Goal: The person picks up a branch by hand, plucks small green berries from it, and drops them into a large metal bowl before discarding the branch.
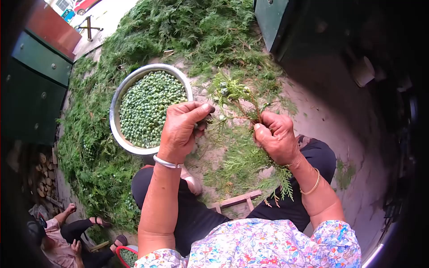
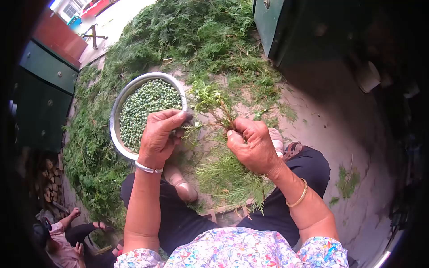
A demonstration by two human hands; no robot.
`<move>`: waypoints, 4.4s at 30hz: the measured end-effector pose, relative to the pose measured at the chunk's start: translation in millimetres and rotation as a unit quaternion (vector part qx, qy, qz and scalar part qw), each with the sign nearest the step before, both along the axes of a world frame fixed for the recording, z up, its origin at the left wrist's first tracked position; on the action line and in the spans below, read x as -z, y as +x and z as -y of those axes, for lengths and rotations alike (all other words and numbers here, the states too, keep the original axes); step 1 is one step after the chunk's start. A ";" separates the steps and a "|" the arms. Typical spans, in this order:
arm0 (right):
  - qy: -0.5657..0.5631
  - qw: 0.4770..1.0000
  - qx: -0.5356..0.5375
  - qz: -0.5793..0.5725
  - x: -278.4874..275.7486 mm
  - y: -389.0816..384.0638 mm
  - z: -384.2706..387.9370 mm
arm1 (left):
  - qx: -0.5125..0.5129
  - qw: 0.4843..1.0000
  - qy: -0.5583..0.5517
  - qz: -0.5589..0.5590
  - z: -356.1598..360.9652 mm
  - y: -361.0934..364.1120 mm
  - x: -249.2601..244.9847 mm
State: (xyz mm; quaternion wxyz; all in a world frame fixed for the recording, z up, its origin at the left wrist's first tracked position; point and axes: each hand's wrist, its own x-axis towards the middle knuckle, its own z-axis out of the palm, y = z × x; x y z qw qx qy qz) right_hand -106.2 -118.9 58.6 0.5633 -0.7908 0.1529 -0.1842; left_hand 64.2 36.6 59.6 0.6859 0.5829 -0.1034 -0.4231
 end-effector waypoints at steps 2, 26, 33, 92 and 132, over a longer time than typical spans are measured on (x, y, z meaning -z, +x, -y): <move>0.015 1.000 0.001 0.004 -1.3 0.7 -1.6 | 0.024 1.000 0.007 -0.008 3.5 -8.9 -3.8; -0.010 0.999 0.043 0.011 1.3 -5.0 5.9 | -0.035 0.955 -0.237 -0.174 -0.9 4.6 6.9; -0.022 0.999 0.029 0.019 -4.9 -7.1 2.2 | -0.064 0.992 -0.110 0.025 8.3 -7.7 7.3; -0.453 0.883 -0.099 -0.067 33.4 0.0 -15.9 | 0.047 0.776 0.071 0.625 25.1 -47.7 29.6; 0.553 0.821 0.019 0.142 10.6 11.7 21.1 | -0.156 0.855 0.097 0.485 -5.8 7.9 -8.2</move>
